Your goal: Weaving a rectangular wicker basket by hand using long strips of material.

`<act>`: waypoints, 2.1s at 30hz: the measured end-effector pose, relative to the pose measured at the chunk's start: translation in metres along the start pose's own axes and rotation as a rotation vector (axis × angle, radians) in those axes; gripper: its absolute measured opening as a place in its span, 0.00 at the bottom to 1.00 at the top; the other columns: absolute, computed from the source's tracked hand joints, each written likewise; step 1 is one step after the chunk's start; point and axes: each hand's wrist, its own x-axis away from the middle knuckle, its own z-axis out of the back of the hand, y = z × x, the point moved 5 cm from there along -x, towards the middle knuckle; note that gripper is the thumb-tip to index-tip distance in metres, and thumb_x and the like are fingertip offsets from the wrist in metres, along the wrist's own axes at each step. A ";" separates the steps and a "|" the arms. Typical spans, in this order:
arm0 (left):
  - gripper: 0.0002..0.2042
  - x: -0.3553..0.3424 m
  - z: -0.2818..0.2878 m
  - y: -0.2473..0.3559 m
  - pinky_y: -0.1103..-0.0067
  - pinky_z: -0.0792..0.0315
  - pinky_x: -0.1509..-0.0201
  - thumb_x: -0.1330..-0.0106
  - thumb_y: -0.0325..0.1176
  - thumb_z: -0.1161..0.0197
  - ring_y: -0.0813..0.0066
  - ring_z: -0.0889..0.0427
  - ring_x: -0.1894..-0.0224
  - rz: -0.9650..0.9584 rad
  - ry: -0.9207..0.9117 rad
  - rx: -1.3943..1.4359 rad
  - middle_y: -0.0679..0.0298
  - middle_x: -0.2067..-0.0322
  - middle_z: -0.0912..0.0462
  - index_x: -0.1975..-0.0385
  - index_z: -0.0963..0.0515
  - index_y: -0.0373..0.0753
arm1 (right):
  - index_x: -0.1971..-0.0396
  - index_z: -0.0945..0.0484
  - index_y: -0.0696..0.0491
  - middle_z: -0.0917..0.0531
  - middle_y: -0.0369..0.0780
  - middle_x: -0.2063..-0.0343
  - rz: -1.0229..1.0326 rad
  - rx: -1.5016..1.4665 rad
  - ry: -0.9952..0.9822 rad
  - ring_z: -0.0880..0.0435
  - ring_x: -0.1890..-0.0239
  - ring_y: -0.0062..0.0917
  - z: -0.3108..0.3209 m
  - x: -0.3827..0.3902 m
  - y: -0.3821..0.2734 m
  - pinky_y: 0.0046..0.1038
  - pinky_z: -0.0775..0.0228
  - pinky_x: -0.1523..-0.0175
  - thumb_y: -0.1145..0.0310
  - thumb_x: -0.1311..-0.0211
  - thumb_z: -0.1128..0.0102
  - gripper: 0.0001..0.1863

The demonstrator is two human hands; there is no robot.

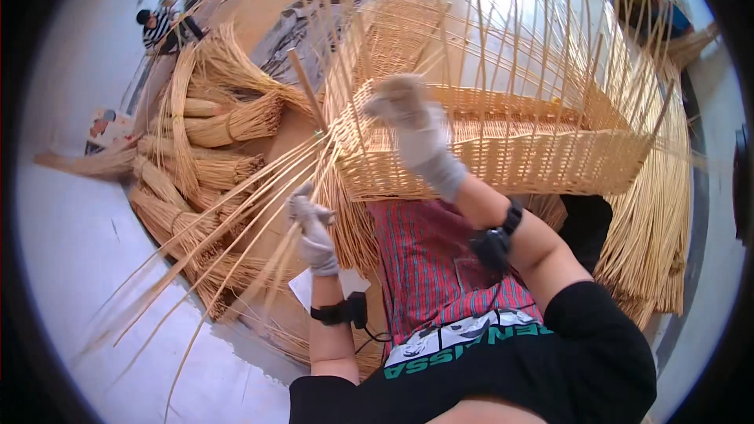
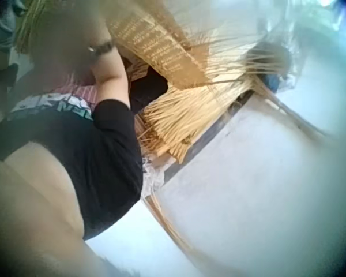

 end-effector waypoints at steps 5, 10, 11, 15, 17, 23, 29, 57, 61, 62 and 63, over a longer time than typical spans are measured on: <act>0.09 0.026 -0.064 -0.022 0.77 0.21 0.54 0.23 0.32 0.46 0.71 0.18 0.59 -0.580 -0.091 -0.487 0.60 0.58 0.18 0.51 0.21 0.40 | 0.54 0.31 0.51 0.16 0.44 0.57 -0.324 -0.500 0.426 0.13 0.55 0.31 0.071 0.071 0.126 0.33 0.16 0.49 0.80 0.28 0.47 0.09; 0.20 -0.052 -0.124 -0.022 0.74 0.21 0.44 0.25 0.25 0.49 0.63 0.22 0.42 -0.336 -0.434 -0.914 0.54 0.40 0.24 0.34 0.30 0.41 | 0.55 0.31 0.51 0.16 0.42 0.64 -0.273 -0.494 0.381 0.13 0.55 0.30 0.066 0.076 0.124 0.35 0.17 0.48 0.80 0.27 0.48 0.08; 0.21 -0.052 -0.130 -0.025 0.74 0.22 0.44 0.25 0.24 0.49 0.63 0.23 0.40 -0.268 -0.521 -0.957 0.55 0.38 0.25 0.33 0.32 0.41 | 0.55 0.30 0.51 0.16 0.42 0.64 -0.261 -0.409 0.359 0.13 0.56 0.30 0.065 0.073 0.107 0.34 0.17 0.49 0.80 0.27 0.48 0.07; 0.18 -0.016 -0.096 -0.015 0.76 0.21 0.45 0.25 0.24 0.51 0.67 0.21 0.44 -0.636 -0.124 -0.415 0.55 0.44 0.21 0.37 0.28 0.40 | 0.57 0.25 0.53 0.15 0.42 0.60 0.021 -0.018 -0.061 0.13 0.58 0.30 0.060 0.086 0.025 0.30 0.20 0.51 0.79 0.28 0.47 0.05; 0.12 0.001 -0.057 -0.058 0.82 0.21 0.58 0.22 0.26 0.52 0.80 0.19 0.57 -0.285 -0.051 -0.153 0.60 0.52 0.19 0.46 0.24 0.39 | 0.52 0.20 0.52 0.15 0.42 0.58 0.598 0.253 -0.555 0.15 0.52 0.36 0.033 0.116 -0.017 0.36 0.23 0.45 0.77 0.38 0.42 0.14; 0.09 0.029 -0.019 -0.123 0.82 0.23 0.62 0.25 0.25 0.47 0.82 0.21 0.66 -0.217 -0.299 -0.387 0.67 0.61 0.19 0.52 0.21 0.37 | 0.54 0.21 0.53 0.20 0.41 0.59 1.021 0.009 -1.076 0.18 0.51 0.36 -0.062 0.132 -0.036 0.41 0.27 0.38 0.66 0.40 0.44 0.15; 0.10 0.043 -0.033 -0.116 0.81 0.23 0.62 0.28 0.23 0.44 0.77 0.19 0.70 -0.045 -0.368 -0.260 0.61 0.59 0.17 0.52 0.18 0.37 | 0.51 0.22 0.55 0.16 0.42 0.57 0.439 -0.149 -0.346 0.15 0.53 0.33 -0.021 0.034 0.023 0.34 0.18 0.48 0.73 0.33 0.46 0.13; 0.14 -0.082 -0.122 -0.066 0.77 0.13 0.71 0.25 0.26 0.45 0.69 0.17 0.62 0.357 -0.628 -0.174 0.57 0.50 0.21 0.44 0.24 0.46 | 0.49 0.31 0.52 0.20 0.39 0.73 -0.023 -0.253 0.264 0.19 0.70 0.23 0.064 0.093 0.088 0.22 0.24 0.70 0.63 0.18 0.62 0.12; 0.13 -0.076 -0.133 -0.069 0.76 0.20 0.73 0.29 0.43 0.35 0.64 0.15 0.68 0.478 -0.607 -0.198 0.54 0.53 0.15 0.51 0.19 0.46 | 0.53 0.31 0.51 0.18 0.39 0.75 -0.267 -0.267 0.457 0.25 0.82 0.17 0.065 0.099 0.073 0.17 0.35 0.82 0.61 0.18 0.59 0.10; 0.15 -0.079 -0.129 -0.061 0.71 0.21 0.71 0.30 0.49 0.36 0.60 0.14 0.68 0.232 -0.445 -0.567 0.51 0.61 0.14 0.60 0.18 0.43 | 0.53 0.30 0.50 0.17 0.38 0.77 -0.376 -0.375 0.456 0.31 0.88 0.14 0.060 0.099 0.071 0.16 0.41 0.85 0.60 0.19 0.58 0.10; 0.21 -0.080 -0.130 -0.047 0.67 0.23 0.69 0.31 0.55 0.37 0.55 0.14 0.68 -0.028 -0.298 -0.886 0.49 0.70 0.14 0.70 0.17 0.41 | 0.53 0.31 0.50 0.17 0.39 0.76 -0.381 -0.370 0.300 0.32 0.88 0.14 0.053 0.094 0.063 0.16 0.41 0.85 0.61 0.19 0.58 0.10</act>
